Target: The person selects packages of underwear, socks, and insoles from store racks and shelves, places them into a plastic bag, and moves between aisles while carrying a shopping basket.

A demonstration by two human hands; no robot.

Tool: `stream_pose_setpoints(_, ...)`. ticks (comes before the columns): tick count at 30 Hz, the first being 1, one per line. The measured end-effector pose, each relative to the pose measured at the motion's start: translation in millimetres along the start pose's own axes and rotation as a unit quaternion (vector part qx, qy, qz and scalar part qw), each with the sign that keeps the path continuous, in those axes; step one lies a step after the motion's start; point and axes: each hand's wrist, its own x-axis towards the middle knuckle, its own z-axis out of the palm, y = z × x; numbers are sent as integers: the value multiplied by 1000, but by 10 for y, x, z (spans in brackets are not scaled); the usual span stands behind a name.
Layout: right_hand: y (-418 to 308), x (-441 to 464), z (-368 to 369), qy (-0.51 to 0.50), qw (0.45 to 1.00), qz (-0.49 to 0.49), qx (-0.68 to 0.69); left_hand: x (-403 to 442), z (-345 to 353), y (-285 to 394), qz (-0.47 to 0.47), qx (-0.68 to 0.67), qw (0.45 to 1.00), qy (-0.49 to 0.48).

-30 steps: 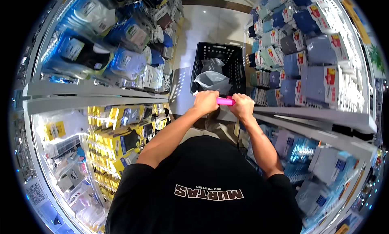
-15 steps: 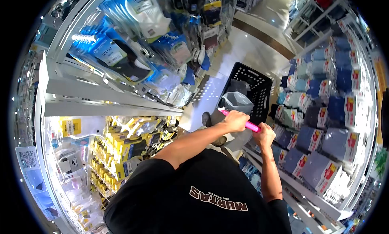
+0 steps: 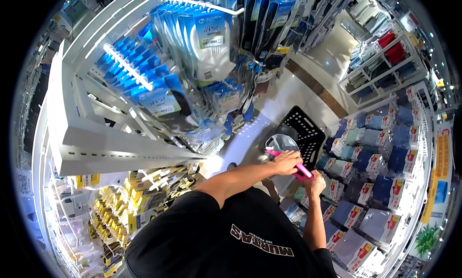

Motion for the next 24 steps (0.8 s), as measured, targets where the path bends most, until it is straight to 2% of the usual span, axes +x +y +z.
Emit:
stream_pose_setpoints(3,60,188,-3,-22,1000,-17,-1,44,-17,-102,11,-29,998,56)
stream_pose_setpoints(6,28,467,-144,-111,994,11,-8,253,57,-197,23,9,995,101)
stream_pose_setpoints(7,170,530,-121,-131,990,-40,40,317,44,-207,21,22,995,97)
stream_pose_setpoints(8,311,690,-175,-255,960,-3,113,364,31,-237,26,22,995,95)
stream_pose_setpoints(9,500,839,-106,-307,912,-47,267,405,-45,-193,8,14,996,85)
stream_pose_setpoints(10,513,938,-176,-373,825,76,417,452,-111,-148,-14,1,998,66)
stream_pose_setpoints(13,645,1461,-189,-350,748,169,538,552,-207,-166,-26,-17,998,45)
stream_pose_setpoints(15,886,1842,252,-326,781,218,485,588,-234,-169,-26,-15,998,53)
stream_pose_setpoints(16,1031,1988,517,-343,794,189,464,571,-225,-149,-32,-11,998,59)
stream_pose_setpoints(18,1374,2150,1289,-417,764,206,447,612,-210,-124,-53,-9,997,61)
stream_pose_setpoints(19,1625,2203,1881,-488,743,212,405,639,-200,-101,-75,-14,995,56)
stream_pose_setpoints(20,1488,2194,2028,-466,861,94,180,690,-213,-94,-79,-4,995,63)
stream_pose_setpoints(21,1704,2069,2508,-421,893,-19,160,735,-258,-66,-90,7,994,55)
stream_pose_setpoints(23,1747,1877,3200,-272,941,-140,144,806,-311,-33,-137,16,990,38)
stream_pose_setpoints(24,1533,1874,3147,-284,940,-107,156,777,-212,-108,-139,30,989,31)
